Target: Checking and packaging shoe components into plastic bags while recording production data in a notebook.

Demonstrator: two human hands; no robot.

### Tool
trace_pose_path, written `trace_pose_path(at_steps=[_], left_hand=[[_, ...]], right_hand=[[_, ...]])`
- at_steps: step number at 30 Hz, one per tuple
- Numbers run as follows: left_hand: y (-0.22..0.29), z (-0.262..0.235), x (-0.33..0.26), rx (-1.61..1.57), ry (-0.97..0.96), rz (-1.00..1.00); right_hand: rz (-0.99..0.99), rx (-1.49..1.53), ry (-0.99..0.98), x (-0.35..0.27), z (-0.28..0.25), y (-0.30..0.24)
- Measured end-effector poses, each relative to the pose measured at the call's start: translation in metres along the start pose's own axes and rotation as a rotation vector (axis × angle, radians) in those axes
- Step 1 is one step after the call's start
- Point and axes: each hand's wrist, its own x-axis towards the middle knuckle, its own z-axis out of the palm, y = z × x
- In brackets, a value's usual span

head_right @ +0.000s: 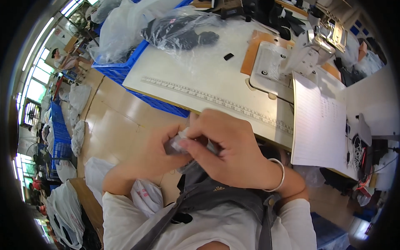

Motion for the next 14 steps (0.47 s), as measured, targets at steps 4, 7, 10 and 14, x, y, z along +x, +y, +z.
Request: trace_pose_path(at_steps=[4,7,10,14], left_hand=[[0.002,-0.002,0.001,-0.406,-0.215,-0.054],[-0.007,-0.001,-0.005,-0.705,-0.071,0.036],[-0.021,-0.001,-0.004,-0.924,-0.086,0.111],[-0.016,0.001,0.002,-0.946,-0.095,0.01]], right_hand=[[-0.437,-0.315,0.002,0.008,-0.006,0.006],[-0.127,-0.23,-0.078,0.002,-0.018,0.017],[-0.065,-0.236,-0.064,-0.005,-0.012,0.015],[-0.34,-0.452,0.019,-0.005,-0.017,-0.002]])
